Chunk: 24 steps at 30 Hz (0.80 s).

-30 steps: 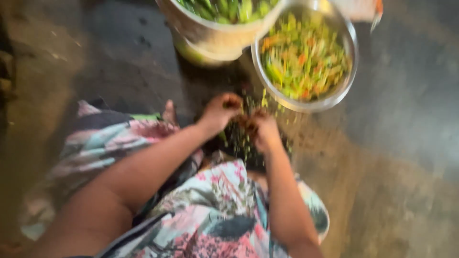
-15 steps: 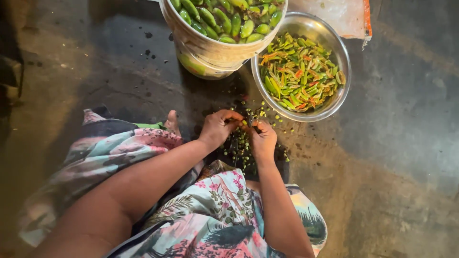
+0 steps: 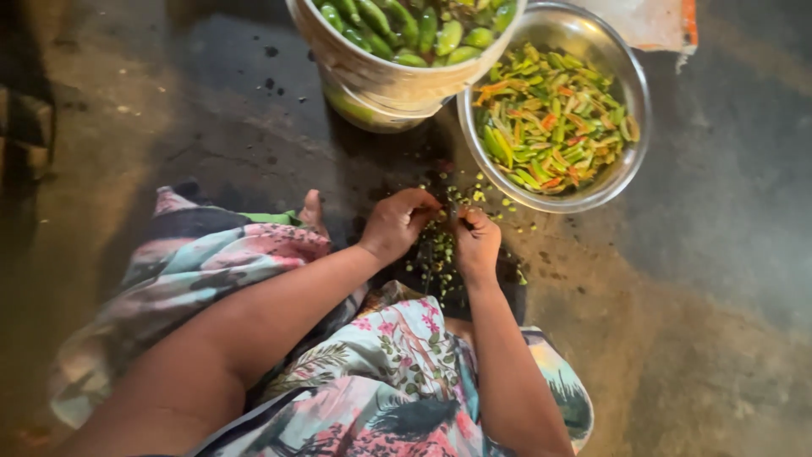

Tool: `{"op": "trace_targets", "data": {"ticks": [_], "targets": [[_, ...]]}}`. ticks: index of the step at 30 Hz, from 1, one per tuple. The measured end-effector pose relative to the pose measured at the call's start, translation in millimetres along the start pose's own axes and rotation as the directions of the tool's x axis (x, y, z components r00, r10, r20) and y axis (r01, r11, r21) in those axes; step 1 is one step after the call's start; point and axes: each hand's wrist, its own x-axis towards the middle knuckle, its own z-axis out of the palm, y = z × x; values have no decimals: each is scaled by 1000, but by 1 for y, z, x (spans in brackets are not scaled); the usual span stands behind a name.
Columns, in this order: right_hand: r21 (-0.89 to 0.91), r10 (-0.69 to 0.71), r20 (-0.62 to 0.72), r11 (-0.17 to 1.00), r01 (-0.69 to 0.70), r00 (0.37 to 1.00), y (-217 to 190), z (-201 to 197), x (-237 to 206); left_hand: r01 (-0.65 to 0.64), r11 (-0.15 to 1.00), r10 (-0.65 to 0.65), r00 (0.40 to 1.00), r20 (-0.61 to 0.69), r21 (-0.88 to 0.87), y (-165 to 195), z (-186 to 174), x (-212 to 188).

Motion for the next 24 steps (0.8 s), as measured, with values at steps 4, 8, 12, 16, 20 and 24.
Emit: {"op": "trace_targets", "data": {"ticks": [4,8,12,16,20,24], "targets": [[51,165,-28,985,-163,986,0,8,-1,118,992,-117,993,22,-54,-13,6,-1],[131,337,-8,934,-333,941,3,10,-3,216,976,-217,976,19,16,-29,15,-1],[184,364,11,915,-360,931,1,11,-1,340,940,-341,939,47,31,-35,20,1],[268,337,-38,910,-316,941,-4,4,11,161,983,-164,986,-22,-84,-35,24,11],[397,322,27,865,-306,946,1,4,15,480,845,-472,877,92,-236,-36,27,18],[221,352,-54,917,-333,934,13,14,17,396,918,-396,918,-20,-29,-41,31,21]]}}
